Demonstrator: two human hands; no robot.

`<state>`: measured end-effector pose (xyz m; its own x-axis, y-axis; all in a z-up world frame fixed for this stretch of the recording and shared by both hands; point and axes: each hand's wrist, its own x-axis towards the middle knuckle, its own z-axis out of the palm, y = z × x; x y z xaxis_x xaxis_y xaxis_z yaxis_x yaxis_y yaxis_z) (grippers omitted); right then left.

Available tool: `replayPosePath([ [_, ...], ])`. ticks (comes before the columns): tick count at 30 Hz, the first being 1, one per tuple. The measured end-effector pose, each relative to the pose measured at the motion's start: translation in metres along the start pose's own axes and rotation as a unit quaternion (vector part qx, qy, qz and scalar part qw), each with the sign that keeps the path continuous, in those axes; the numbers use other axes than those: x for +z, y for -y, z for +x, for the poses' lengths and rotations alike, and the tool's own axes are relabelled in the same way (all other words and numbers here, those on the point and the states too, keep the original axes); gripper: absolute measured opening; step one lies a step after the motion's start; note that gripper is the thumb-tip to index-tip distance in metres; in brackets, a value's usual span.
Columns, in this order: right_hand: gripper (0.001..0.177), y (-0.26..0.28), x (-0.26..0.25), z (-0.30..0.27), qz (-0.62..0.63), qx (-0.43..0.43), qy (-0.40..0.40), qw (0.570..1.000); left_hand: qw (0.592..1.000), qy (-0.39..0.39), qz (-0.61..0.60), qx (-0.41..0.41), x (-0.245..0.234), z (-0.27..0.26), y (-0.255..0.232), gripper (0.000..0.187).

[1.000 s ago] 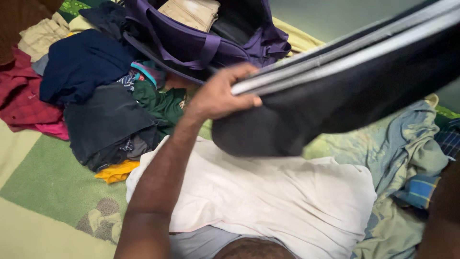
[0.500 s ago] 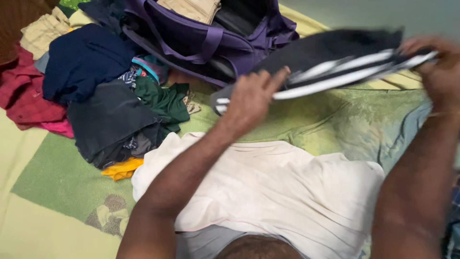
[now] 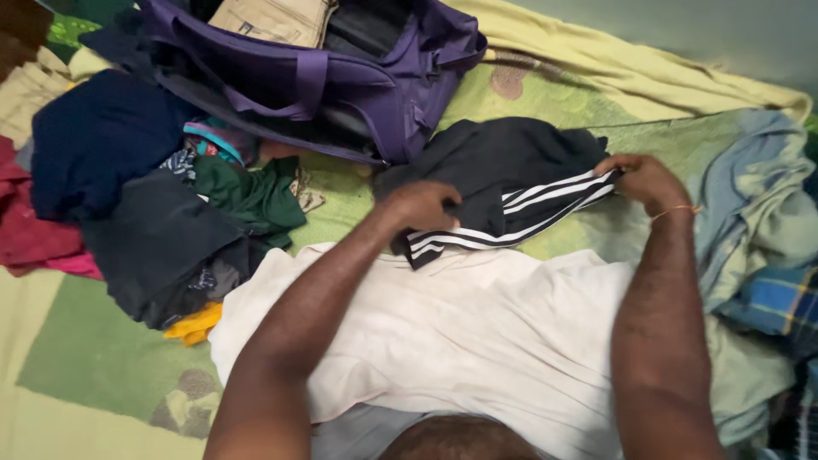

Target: The person places a folded pair of pants into a purple bag, picks up a pair of black shorts, folds them, and then places the shorts into the bag.

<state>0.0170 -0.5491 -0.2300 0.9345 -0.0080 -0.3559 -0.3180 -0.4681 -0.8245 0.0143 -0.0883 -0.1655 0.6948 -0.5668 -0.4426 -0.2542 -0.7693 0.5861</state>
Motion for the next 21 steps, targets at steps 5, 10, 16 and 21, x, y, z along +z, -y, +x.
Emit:
replayPosePath([
  [5,0.052,0.035,-0.001,-0.001,0.116,0.108,-0.170,0.973,0.986,-0.128,0.049,-0.094,-0.030,-0.011,0.002,0.053],
  [10,0.068,0.026,0.042,0.029,-0.200,0.085,-0.213,0.952,0.976,-0.171,0.028,-0.129,-0.031,-0.009,-0.007,0.066],
  [16,0.042,0.027,0.056,0.049,-0.126,0.068,-0.259,0.955,0.965,-0.229,-0.050,-0.115,-0.021,-0.003,0.002,0.059],
  [21,0.027,0.002,0.003,0.040,-0.012,-0.052,-0.353,0.934,0.968,-0.218,-0.087,-0.092,-0.021,-0.003,0.008,0.058],
])
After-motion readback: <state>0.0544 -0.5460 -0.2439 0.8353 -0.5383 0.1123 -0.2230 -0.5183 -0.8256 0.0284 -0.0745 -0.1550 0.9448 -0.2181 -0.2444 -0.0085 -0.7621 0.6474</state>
